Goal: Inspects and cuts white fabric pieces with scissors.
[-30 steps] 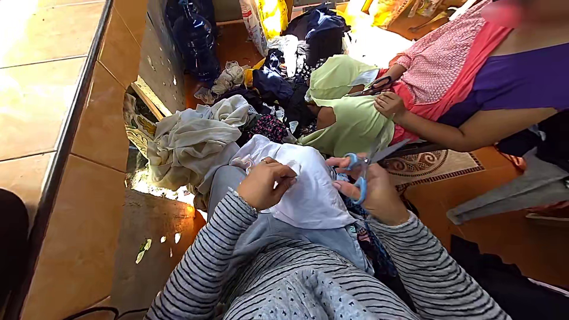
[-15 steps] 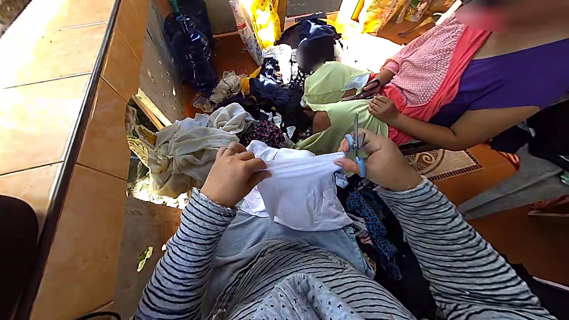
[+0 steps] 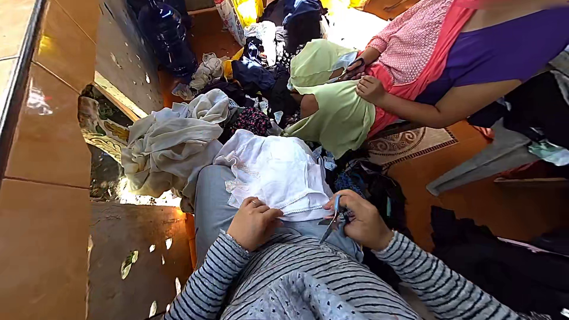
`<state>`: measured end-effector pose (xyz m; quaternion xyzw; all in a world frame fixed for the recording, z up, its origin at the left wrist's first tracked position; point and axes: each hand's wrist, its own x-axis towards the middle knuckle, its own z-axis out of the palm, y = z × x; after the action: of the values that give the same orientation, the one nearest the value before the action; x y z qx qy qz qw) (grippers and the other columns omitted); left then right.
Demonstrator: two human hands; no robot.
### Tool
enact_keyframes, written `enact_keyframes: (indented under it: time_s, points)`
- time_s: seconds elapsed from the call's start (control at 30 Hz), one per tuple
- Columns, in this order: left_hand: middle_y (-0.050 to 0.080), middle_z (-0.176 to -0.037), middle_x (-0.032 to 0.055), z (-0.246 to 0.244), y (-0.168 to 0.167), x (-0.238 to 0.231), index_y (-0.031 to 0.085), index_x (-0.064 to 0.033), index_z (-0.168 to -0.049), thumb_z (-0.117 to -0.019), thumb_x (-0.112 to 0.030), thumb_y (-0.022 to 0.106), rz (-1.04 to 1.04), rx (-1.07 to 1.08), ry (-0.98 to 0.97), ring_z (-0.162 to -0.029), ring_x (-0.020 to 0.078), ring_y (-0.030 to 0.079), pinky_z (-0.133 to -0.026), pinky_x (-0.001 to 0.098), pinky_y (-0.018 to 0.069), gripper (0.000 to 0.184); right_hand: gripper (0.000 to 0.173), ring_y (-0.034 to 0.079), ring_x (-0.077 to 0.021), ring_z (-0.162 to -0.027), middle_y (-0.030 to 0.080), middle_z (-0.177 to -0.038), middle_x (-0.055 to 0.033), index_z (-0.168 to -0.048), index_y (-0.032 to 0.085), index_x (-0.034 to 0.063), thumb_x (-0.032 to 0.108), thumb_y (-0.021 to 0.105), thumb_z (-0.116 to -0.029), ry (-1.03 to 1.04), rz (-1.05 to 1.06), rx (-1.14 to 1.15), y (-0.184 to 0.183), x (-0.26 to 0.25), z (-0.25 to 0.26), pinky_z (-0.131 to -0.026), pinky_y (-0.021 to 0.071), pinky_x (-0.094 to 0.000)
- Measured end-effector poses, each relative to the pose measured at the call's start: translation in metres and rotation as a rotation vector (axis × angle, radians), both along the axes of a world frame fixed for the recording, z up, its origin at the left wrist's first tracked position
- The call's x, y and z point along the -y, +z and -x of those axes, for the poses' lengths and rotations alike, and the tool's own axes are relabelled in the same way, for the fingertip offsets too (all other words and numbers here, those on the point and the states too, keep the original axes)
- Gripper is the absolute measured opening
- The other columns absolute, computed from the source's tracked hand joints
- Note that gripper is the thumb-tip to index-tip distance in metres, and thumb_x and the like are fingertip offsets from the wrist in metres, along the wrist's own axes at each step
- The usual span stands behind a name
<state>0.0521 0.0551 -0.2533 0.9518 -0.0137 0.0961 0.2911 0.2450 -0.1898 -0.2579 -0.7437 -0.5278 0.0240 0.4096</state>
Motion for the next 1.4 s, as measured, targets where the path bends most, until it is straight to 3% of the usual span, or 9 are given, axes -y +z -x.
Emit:
enact_keyframes:
  time_s: [0.1,0.2,0.3,0.47,0.6,0.93,1.03,1.13,1.4]
  points:
    - [0.076,-0.089,0.0087,-0.008,-0.004,0.006,0.077,-0.0095,-0.106,-0.0972,-0.023,0.065,0.074,0.007,-0.007,-0.085,0.0275,0.074,-0.087,0.0492,0.0568,0.021,0.036,0.07,-0.0099,-0.095,0.075,-0.1,-0.0059,-0.1,0.068,0.003,0.031,0.079,-0.081,-0.145,0.036,-0.326,-0.01,0.008,0.024,-0.084,0.0583,-0.0279]
    - [0.074,-0.094,0.0137,-0.028,-0.002,0.011,0.077,-0.007,-0.103,-0.0948,-0.017,0.067,0.116,0.06,0.045,-0.088,0.0325,0.072,-0.08,0.0497,0.0574,0.016,0.044,0.068,-0.0027,-0.087,0.072,-0.099,0.0027,-0.108,0.064,0.0032,0.039,0.074,-0.0856,-0.135,0.144,-0.676,0.009,0.008,0.028,-0.077,0.0571,-0.0224]
    - [0.073,-0.101,0.0172,-0.048,-0.002,0.018,0.076,-0.0048,-0.107,-0.0948,-0.017,0.067,0.127,0.03,0.08,-0.094,0.0353,0.071,-0.083,0.0509,0.0577,0.019,0.04,0.065,0.0009,-0.073,0.068,-0.084,0.0112,-0.1,0.063,0.0113,0.049,0.068,-0.0911,-0.044,0.265,-0.991,0.034,0.016,0.023,-0.068,0.0552,-0.0187]
    - [0.072,-0.106,0.0205,-0.069,-0.01,0.028,0.074,-0.0014,-0.111,-0.0963,-0.021,0.066,0.112,-0.056,0.103,-0.099,0.0378,0.071,-0.087,0.0509,0.0567,0.026,0.035,0.054,0.0004,-0.047,0.064,-0.067,0.0093,-0.084,0.065,0.0197,0.053,0.06,-0.0952,0.077,0.58,-1.47,0.054,0.032,0.021,-0.043,0.0431,-0.0154]
    - [0.074,-0.099,0.0186,-0.074,-0.015,0.028,0.077,-0.0024,-0.104,-0.0971,-0.016,0.061,0.06,0.021,0.131,-0.094,0.0362,0.073,-0.081,0.0483,0.0585,0.022,0.035,0.046,0.0011,-0.044,0.057,-0.061,0.0103,-0.08,0.064,0.0205,0.05,0.057,-0.0972,0.016,0.619,-1.545,0.054,0.028,0.03,-0.041,0.0382,-0.0153]
    - [0.073,-0.085,0.0095,-0.073,-0.016,0.036,0.079,-0.0095,-0.096,-0.0937,-0.013,0.064,-0.071,0.336,0.122,-0.079,0.0259,0.071,-0.07,0.0362,0.0578,0.015,0.039,0.053,-0.0022,-0.046,0.066,-0.072,0.0025,-0.091,0.061,0.0117,0.039,0.04,-0.1091,-0.062,0.42,-1.599,0.04,-0.006,0.039,-0.043,0.0434,-0.016]
    - [0.073,-0.089,0.0111,-0.074,-0.018,0.038,0.077,-0.0075,-0.097,-0.0939,-0.013,0.064,-0.022,0.343,0.118,-0.083,0.0261,0.072,-0.073,0.0358,0.0588,0.014,0.037,0.053,-0.0029,-0.045,0.064,-0.068,0.003,-0.089,0.06,0.0116,0.036,0.04,-0.1098,-0.096,0.414,-1.588,0.041,-0.008,0.039,-0.043,0.0445,-0.0161]
    - [0.075,-0.103,0.0152,-0.076,-0.019,0.039,0.076,-0.0033,-0.108,-0.0959,-0.013,0.066,0.066,0.288,0.096,-0.095,0.0295,0.074,-0.083,0.0402,0.0606,0.018,0.036,0.052,-0.0023,-0.043,0.063,-0.065,0.0029,-0.088,0.059,0.0108,0.032,0.04,-0.1104,-0.148,0.379,-1.599,0.042,-0.009,0.043,-0.041,0.0433,-0.0152]
    - [0.075,-0.091,0.0126,-0.08,-0.024,0.041,0.079,-0.0058,-0.1,-0.0935,-0.009,0.065,0.055,0.37,0.098,-0.086,0.026,0.073,-0.078,0.0346,0.0599,0.016,0.039,0.056,-0.0023,-0.048,0.064,-0.067,0.0027,-0.089,0.058,0.0105,0.033,0.036,-0.1114,-0.164,0.307,-1.645,0.044,-0.012,0.049,-0.045,0.0455,-0.0147]
